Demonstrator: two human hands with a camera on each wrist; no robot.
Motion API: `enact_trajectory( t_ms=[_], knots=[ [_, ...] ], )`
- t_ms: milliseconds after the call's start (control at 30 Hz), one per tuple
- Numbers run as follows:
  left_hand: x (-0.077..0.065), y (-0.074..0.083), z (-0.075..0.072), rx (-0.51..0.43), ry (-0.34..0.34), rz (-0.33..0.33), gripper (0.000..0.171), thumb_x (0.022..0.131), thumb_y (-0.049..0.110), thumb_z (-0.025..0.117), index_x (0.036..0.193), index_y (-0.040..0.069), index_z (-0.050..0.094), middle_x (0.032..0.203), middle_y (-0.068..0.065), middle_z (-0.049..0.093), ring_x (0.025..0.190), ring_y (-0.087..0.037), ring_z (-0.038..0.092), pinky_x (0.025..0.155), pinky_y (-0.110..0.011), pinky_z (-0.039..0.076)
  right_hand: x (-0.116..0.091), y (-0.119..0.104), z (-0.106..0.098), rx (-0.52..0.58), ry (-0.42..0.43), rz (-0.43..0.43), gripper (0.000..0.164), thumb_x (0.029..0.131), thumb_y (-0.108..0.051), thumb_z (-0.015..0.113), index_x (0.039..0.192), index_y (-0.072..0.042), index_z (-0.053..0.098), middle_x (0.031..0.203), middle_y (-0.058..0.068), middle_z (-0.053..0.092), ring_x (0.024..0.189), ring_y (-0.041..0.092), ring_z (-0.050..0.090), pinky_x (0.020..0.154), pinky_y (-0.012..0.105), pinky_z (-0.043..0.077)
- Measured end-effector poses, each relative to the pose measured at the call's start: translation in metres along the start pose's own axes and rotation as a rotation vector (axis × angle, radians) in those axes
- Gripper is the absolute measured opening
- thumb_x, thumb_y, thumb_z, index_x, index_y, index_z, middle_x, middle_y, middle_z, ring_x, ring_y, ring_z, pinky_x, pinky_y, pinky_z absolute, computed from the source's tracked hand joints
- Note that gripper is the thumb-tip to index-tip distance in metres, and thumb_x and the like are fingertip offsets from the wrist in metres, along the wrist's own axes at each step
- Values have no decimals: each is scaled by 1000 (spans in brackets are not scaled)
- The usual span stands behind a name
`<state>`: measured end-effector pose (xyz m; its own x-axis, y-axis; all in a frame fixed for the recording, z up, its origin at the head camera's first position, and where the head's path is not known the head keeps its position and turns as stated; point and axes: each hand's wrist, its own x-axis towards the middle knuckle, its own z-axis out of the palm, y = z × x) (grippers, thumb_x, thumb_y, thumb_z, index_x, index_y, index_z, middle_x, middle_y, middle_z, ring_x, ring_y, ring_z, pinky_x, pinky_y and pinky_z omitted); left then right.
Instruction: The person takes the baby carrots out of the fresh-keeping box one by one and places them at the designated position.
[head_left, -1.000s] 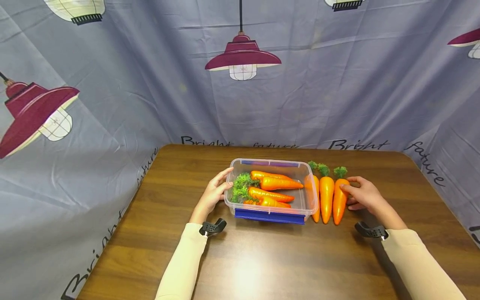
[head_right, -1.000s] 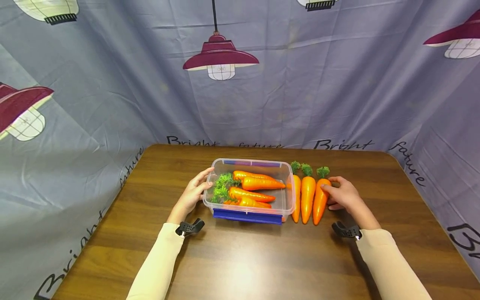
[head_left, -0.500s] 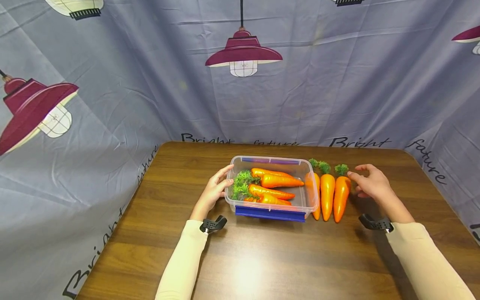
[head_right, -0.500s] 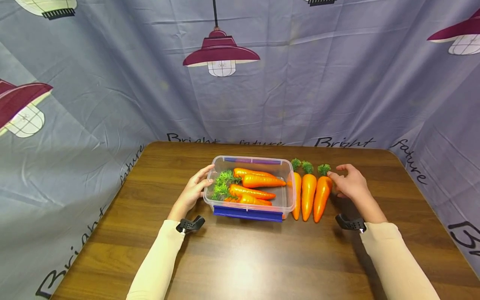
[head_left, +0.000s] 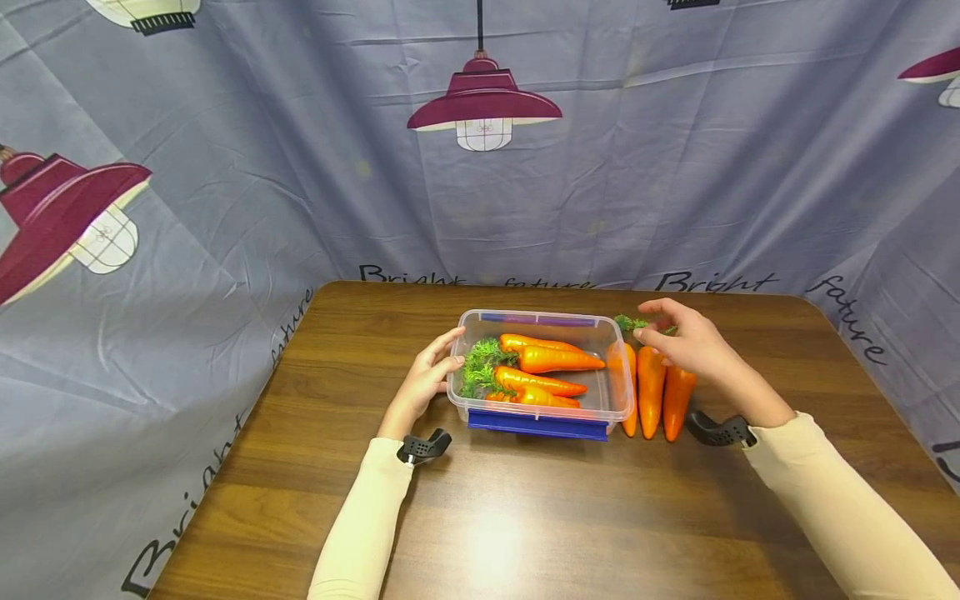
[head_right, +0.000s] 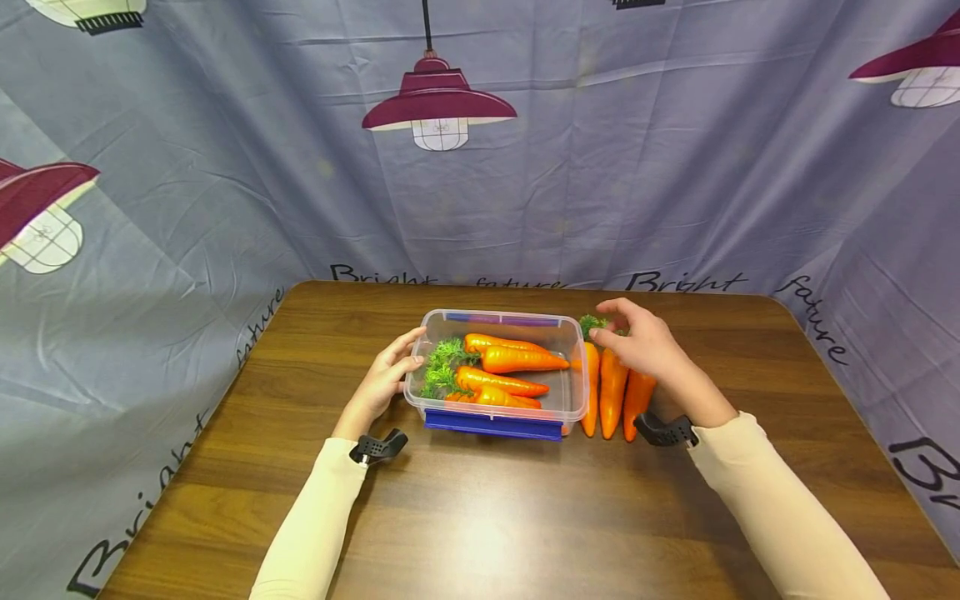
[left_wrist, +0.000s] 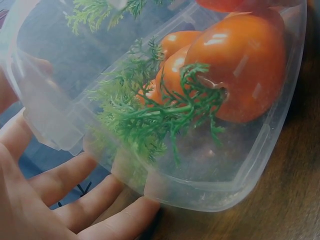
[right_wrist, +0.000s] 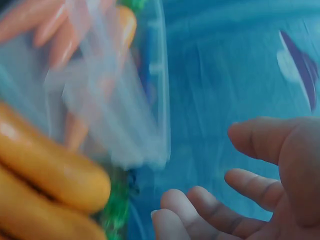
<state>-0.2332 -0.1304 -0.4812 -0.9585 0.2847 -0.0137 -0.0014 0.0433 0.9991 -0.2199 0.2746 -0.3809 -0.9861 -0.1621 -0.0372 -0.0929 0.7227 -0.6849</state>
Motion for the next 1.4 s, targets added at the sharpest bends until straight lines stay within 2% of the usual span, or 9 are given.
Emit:
enact_trajectory(
  t_ms=[233,467,567,733,867,1033,1167,1400],
  knots=[
    [0,0,0,-1,-2,-5,59,100,10,52,157,16,39,165,-19,33,122,-35,59,78,-35,64,7,-28,23,-52,-103,-129,49,99,-28,64,142,-6,53,116,19,69,88,26,68,66,31,53],
    [1,0,0,4,-7,-19,59,100,13,53,158,17,38,165,-19,32,128,-39,56,83,-39,63,10,-43,43,-99,-143,-205,43,96,-22,69,135,-6,59,109,16,73,95,28,71,77,39,59],
    [2,0,-1,3,-4,-18,59,100,13,54,157,17,39,164,-20,32,128,-39,56,83,-39,63,11,-47,53,-68,-208,-253,43,96,-17,70,135,-3,59,111,19,72,98,30,70,81,43,61],
    [2,-1,-1,0,-8,-16,59,101,13,54,157,17,39,165,-19,31,127,-38,57,82,-38,63,13,-49,70,-70,-350,-351,45,95,-11,69,137,1,58,111,20,73,100,30,71,84,42,61],
    [2,-2,-1,0,-13,-14,58,102,13,53,157,18,39,167,-19,27,129,-40,56,82,-39,63,13,-51,80,-79,-440,-386,47,94,-10,70,138,0,58,114,17,74,105,30,71,89,42,61],
    [1,-2,-1,10,-20,-11,57,103,15,53,158,19,39,167,-19,26,133,-44,53,86,-43,63,16,-53,88,-38,-522,-405,50,92,-5,71,139,3,56,117,17,72,108,30,71,94,44,60],
    [1,-1,0,12,-25,-10,57,103,16,53,158,19,38,168,-19,26,134,-44,53,87,-44,63,19,-55,92,-43,-561,-414,52,90,-1,68,140,3,55,125,19,69,110,28,68,96,42,59],
    [0,0,-1,2,-16,-13,58,102,16,54,158,19,38,167,-19,28,131,-41,55,85,-42,63,27,-59,96,-42,-638,-434,53,88,2,66,140,2,56,135,20,64,116,32,67,97,41,58]
  ],
)
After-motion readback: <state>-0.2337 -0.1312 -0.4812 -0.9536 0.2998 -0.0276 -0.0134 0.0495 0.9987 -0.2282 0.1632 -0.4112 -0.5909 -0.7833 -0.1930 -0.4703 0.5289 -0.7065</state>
